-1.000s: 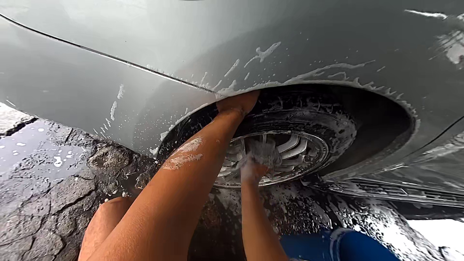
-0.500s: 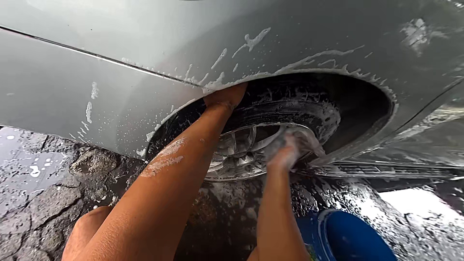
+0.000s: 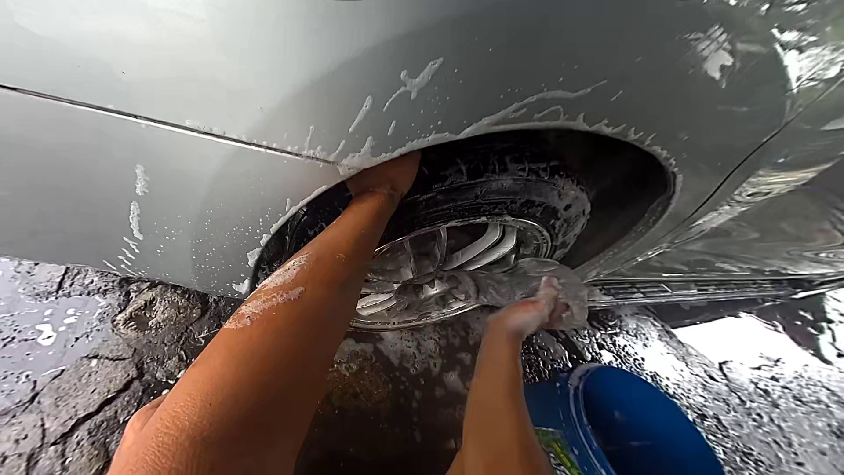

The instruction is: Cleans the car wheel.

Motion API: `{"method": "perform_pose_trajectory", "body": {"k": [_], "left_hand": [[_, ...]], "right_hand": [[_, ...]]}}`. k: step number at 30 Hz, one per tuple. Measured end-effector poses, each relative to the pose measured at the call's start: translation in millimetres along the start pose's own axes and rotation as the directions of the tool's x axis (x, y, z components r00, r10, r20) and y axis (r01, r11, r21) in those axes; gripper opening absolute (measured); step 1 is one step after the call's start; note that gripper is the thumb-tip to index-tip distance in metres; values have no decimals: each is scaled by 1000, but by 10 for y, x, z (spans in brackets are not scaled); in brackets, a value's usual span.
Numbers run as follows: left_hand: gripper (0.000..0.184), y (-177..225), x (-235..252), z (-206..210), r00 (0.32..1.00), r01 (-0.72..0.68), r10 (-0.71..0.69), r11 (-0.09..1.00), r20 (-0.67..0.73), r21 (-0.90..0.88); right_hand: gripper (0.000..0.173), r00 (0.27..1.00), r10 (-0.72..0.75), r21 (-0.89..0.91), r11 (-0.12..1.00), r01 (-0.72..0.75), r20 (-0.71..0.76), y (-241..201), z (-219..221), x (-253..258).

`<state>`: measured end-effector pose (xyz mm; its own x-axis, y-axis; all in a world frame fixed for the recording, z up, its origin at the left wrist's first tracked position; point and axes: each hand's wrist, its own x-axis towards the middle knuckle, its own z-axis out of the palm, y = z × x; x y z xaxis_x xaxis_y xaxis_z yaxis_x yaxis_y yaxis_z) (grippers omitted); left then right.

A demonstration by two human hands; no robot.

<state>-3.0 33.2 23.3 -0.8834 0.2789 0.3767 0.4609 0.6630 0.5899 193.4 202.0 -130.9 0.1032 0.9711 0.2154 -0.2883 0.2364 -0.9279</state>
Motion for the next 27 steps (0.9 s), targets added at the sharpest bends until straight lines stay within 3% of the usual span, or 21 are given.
{"method": "perform_pose_trajectory", "body": {"k": [2, 4, 7, 9, 11, 14, 15, 17, 19, 22, 24, 27], "left_hand": [[55, 14, -7, -2, 1000, -4, 4, 1000, 9, 5], [55, 39, -8, 2, 1000, -1, 1, 1000, 2, 0], [55, 35, -16, 7, 999, 16, -16, 1000, -29, 0], [55, 22, 3, 4, 999, 32, -31, 999, -23, 18], [57, 33, 0, 14, 998, 50, -51, 998, 27, 39], [57, 67, 4, -3, 998, 35, -37, 999, 49, 38], [56, 62, -18, -11, 999, 35, -36, 999, 40, 29], [55, 54, -15, -36, 999, 38, -38, 999, 18, 16], [55, 52, 3, -46, 999, 40, -40, 999, 12, 14], [55, 57, -31, -16, 999, 46, -47, 999, 18, 24], [55, 58, 6, -18, 999, 33, -33, 999, -2, 27], [56, 43, 1, 33, 1000, 28, -27, 1000, -11, 7]], "right_hand": [[53, 989, 52, 64, 996, -61, 138, 228, 37, -157], [55, 966, 177, 14, 983, -182, 186, 473, 343, -651], [61, 919, 334, -457, 864, -211, 209, 556, 746, -1543], [57, 851, 405, -641, 760, -111, 334, 701, 565, -1753], [51, 725, 495, -754, 655, 52, 479, 997, 138, -1592], [52, 763, 516, -701, 703, -119, 389, 1231, -164, -1080], [54, 781, 493, -731, 678, -69, 383, 1150, -169, -918], [52, 760, 423, -822, 513, 248, 493, 834, -69, -670], [36, 738, 337, -809, 319, 495, 584, 781, 3, -488], [57, 727, 383, -810, 112, 576, 570, 1282, -116, -476], [53, 681, 507, -828, 131, 545, 528, 1477, -84, -732], [52, 576, 674, -876, 247, 414, 462, 1211, 27, -1106]]}}
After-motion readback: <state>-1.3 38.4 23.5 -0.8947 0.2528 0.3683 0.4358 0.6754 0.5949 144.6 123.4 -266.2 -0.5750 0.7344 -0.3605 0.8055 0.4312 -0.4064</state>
